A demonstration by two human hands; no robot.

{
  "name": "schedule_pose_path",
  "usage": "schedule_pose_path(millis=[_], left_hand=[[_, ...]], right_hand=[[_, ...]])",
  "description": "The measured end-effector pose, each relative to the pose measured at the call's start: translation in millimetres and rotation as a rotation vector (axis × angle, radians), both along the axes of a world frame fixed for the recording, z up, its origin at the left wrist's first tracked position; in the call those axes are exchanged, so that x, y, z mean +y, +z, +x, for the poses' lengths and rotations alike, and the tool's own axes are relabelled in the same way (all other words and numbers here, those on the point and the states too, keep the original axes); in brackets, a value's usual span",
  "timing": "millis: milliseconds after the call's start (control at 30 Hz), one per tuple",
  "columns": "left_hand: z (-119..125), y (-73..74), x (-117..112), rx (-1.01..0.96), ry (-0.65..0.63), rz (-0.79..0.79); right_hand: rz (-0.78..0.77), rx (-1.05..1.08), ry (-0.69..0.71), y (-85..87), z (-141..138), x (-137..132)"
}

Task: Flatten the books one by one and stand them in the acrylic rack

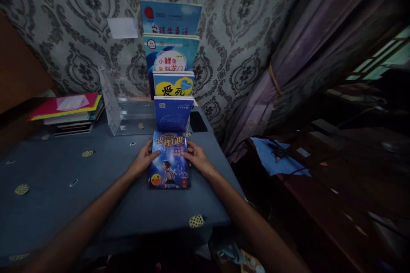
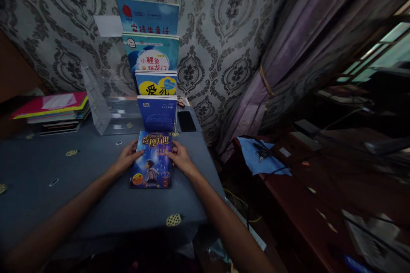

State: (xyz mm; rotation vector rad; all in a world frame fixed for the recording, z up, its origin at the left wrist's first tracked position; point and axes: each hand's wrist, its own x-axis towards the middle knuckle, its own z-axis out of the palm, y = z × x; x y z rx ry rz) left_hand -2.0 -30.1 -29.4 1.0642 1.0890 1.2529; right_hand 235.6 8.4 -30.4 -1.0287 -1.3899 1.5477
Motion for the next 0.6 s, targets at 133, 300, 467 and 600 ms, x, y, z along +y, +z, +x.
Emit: schedule_pose_path(millis=[133,300,467,600], left_hand=[[-2.4,-5.1,1.2,0.04,-0.027,0.029],[-1.4,-5.8,1.0,0.041,-0.011,0.057],[-0.9,-4.1,0.5,0.028,-0.02,0.041],[-1.4,-4.3,1.9,0.028,-0.014,0.043]], right_hand=[[-0.001,-0.015,-0.001,-2.2,-0.1,1.6],[0.005,-0.011,-0.003,-2.4,0.6,0.1],[0.008,0.003,-0.01,-2.8,0.0,0.3],[0.003,0.017,-0.016,-1.6,-1.4,1.8]])
